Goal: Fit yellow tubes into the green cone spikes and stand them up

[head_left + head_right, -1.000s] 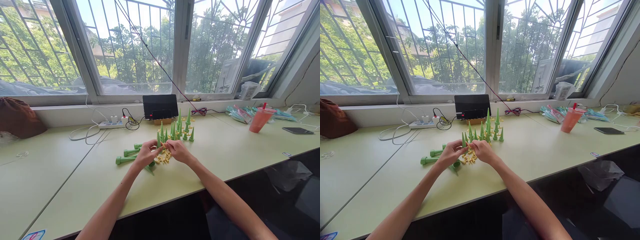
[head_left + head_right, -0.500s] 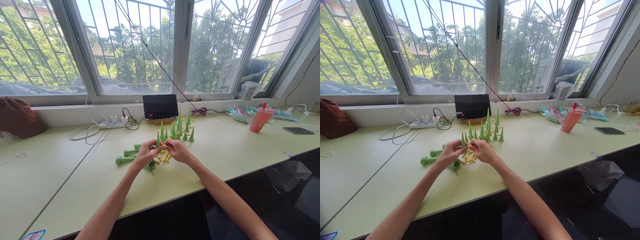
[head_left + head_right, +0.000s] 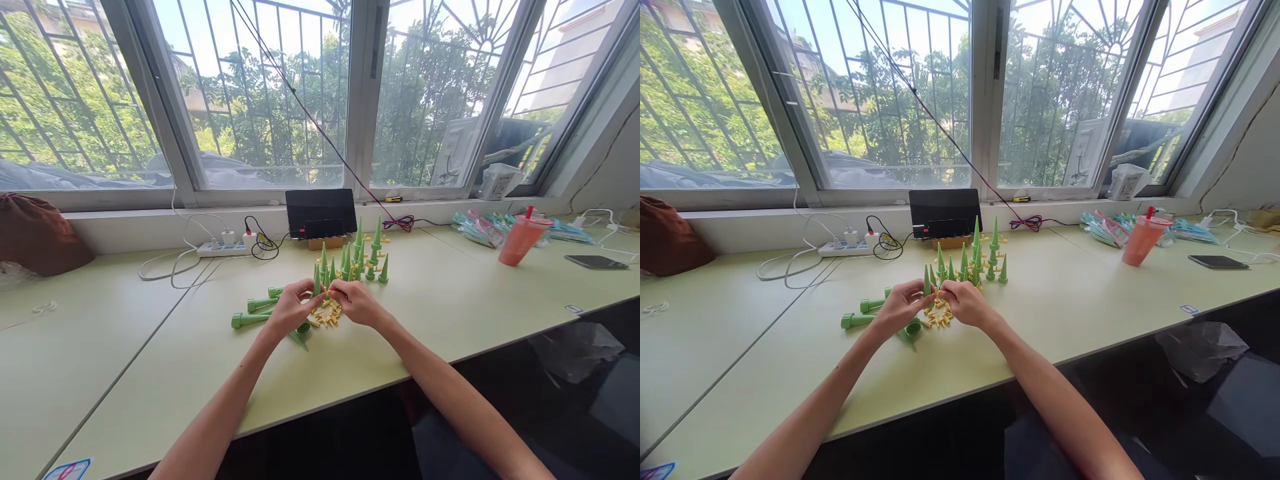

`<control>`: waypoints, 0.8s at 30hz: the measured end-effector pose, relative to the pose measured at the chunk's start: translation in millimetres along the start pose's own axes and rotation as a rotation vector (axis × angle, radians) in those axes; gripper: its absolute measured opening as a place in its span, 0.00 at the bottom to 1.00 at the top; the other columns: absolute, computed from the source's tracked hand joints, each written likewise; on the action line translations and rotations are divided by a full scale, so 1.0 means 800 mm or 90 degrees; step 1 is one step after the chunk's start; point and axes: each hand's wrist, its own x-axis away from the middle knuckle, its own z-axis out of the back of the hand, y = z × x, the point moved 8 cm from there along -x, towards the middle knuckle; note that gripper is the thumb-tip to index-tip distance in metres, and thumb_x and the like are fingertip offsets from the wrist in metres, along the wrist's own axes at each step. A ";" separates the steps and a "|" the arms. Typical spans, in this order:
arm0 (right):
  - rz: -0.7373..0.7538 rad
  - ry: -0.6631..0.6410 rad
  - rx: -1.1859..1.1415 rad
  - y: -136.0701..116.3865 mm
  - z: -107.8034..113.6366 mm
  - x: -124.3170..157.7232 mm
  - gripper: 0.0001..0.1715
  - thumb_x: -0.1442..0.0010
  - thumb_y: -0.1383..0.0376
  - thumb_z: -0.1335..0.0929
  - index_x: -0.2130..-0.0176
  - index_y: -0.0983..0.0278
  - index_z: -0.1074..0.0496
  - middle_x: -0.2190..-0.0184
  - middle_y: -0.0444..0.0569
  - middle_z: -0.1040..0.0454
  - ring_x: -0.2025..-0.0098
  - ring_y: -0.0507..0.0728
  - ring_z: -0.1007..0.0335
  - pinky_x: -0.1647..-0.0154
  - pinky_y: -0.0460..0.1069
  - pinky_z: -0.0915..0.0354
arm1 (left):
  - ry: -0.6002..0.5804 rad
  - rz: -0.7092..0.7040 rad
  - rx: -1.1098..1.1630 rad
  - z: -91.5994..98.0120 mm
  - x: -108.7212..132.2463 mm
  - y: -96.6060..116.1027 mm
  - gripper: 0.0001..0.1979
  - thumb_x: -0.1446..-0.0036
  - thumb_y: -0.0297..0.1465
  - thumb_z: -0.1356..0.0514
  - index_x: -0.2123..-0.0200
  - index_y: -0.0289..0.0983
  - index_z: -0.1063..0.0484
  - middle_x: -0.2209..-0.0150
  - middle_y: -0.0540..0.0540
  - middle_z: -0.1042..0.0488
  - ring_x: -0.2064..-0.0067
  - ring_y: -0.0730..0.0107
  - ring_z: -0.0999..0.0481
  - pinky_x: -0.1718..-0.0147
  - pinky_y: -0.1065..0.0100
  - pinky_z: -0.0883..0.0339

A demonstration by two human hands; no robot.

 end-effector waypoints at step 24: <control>-0.013 0.031 0.011 0.002 0.003 -0.001 0.19 0.34 0.58 0.41 0.75 0.63 0.40 0.81 0.40 0.43 0.77 0.49 0.51 0.75 0.46 0.53 | 0.023 0.009 -0.016 0.003 -0.001 -0.002 0.13 0.46 0.40 0.39 0.64 0.36 0.25 0.64 0.44 0.24 0.61 0.64 0.26 0.61 0.64 0.31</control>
